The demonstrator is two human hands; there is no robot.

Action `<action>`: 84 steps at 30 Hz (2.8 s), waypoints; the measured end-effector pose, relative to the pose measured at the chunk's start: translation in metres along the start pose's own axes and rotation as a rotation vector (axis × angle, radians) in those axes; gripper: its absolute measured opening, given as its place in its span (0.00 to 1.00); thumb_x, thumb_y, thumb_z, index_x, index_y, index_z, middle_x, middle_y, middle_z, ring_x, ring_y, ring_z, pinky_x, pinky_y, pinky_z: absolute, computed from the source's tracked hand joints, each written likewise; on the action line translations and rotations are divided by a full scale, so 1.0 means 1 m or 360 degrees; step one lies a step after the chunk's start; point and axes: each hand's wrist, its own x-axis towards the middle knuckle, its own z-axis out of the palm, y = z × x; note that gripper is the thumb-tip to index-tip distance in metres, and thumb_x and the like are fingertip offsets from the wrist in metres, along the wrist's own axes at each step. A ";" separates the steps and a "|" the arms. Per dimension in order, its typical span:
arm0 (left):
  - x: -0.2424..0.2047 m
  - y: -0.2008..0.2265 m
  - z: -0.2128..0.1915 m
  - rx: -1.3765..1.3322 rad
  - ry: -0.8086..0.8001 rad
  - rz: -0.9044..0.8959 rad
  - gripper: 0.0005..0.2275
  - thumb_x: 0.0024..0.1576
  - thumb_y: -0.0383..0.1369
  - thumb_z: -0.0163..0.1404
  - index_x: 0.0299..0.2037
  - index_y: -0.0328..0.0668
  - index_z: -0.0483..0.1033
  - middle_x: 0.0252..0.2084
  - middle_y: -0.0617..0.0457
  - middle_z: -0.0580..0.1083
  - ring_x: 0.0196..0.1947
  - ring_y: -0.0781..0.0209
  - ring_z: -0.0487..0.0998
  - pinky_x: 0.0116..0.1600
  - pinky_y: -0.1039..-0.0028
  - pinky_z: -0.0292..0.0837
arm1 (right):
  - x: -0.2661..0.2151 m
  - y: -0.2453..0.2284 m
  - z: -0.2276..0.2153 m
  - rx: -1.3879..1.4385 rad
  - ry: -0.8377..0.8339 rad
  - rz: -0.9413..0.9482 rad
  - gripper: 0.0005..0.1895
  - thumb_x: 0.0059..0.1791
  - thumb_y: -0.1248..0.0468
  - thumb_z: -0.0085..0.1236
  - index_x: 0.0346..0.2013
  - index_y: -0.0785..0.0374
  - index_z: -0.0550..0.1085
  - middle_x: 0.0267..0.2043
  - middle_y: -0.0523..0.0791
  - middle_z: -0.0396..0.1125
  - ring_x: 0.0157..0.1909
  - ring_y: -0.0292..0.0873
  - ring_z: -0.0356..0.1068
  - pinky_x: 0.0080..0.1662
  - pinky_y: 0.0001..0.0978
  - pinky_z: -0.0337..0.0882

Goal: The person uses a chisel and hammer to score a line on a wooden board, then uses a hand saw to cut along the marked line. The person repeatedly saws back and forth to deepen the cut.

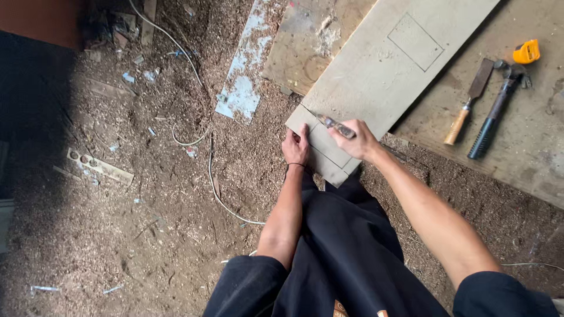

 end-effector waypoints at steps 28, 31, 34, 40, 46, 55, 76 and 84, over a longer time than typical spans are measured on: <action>0.029 -0.014 0.018 0.0042 0.0157 0.0297 0.16 0.59 0.45 0.55 0.41 0.37 0.80 0.24 0.45 0.76 0.20 0.56 0.75 0.29 0.69 0.69 | -0.118 0.022 -0.084 0.0046 -0.0017 -0.0215 0.17 0.54 0.56 0.50 0.23 0.60 0.74 0.15 0.38 0.57 0.14 0.32 0.53 0.16 0.31 0.53; 0.008 -0.024 0.029 -0.0031 0.0161 0.0357 0.16 0.59 0.45 0.55 0.43 0.39 0.80 0.27 0.46 0.78 0.24 0.57 0.79 0.31 0.69 0.72 | -0.179 0.035 -0.104 0.0107 0.0056 -0.0181 0.16 0.53 0.57 0.50 0.25 0.62 0.74 0.13 0.38 0.59 0.13 0.32 0.57 0.15 0.30 0.57; 0.018 -0.017 0.030 -0.0097 0.0186 0.0273 0.17 0.58 0.46 0.55 0.42 0.39 0.80 0.27 0.46 0.79 0.25 0.56 0.80 0.32 0.68 0.73 | -0.160 0.038 -0.088 0.0132 0.0140 -0.0340 0.15 0.53 0.57 0.48 0.26 0.61 0.73 0.15 0.38 0.58 0.13 0.32 0.55 0.15 0.29 0.55; 0.008 -0.024 0.033 0.0081 0.0194 0.0166 0.18 0.58 0.48 0.56 0.39 0.36 0.80 0.24 0.45 0.77 0.22 0.56 0.77 0.32 0.66 0.72 | -0.058 0.056 -0.023 0.0208 0.0142 -0.0224 0.19 0.54 0.56 0.47 0.21 0.58 0.67 0.14 0.39 0.58 0.13 0.33 0.54 0.14 0.30 0.55; 0.010 -0.024 0.036 0.0056 0.0143 0.0170 0.18 0.59 0.47 0.56 0.39 0.37 0.80 0.23 0.46 0.76 0.21 0.58 0.76 0.31 0.67 0.71 | -0.175 0.085 -0.076 0.0101 0.0128 -0.0334 0.21 0.54 0.54 0.46 0.17 0.56 0.67 0.12 0.38 0.58 0.11 0.33 0.55 0.12 0.29 0.57; 0.011 -0.009 0.020 0.0010 0.0130 0.0160 0.18 0.59 0.47 0.54 0.44 0.38 0.81 0.23 0.47 0.76 0.22 0.61 0.75 0.32 0.70 0.71 | -0.079 0.070 -0.020 0.0314 0.0147 -0.0337 0.20 0.55 0.55 0.46 0.20 0.57 0.67 0.13 0.39 0.58 0.11 0.32 0.53 0.13 0.28 0.54; 0.024 -0.017 0.014 -0.0023 0.0244 0.0341 0.17 0.58 0.46 0.55 0.44 0.38 0.82 0.31 0.43 0.81 0.29 0.59 0.83 0.38 0.68 0.77 | -0.159 0.092 -0.065 0.0306 0.0146 -0.0539 0.17 0.54 0.58 0.47 0.21 0.58 0.69 0.14 0.39 0.60 0.12 0.30 0.58 0.13 0.24 0.59; 0.079 -0.038 -0.057 0.0290 0.0324 0.0223 0.23 0.61 0.51 0.52 0.29 0.35 0.75 0.24 0.43 0.76 0.24 0.57 0.76 0.33 0.66 0.72 | -0.086 0.064 -0.013 0.0292 0.0079 -0.0718 0.21 0.56 0.56 0.47 0.19 0.59 0.64 0.15 0.39 0.57 0.16 0.32 0.54 0.17 0.26 0.54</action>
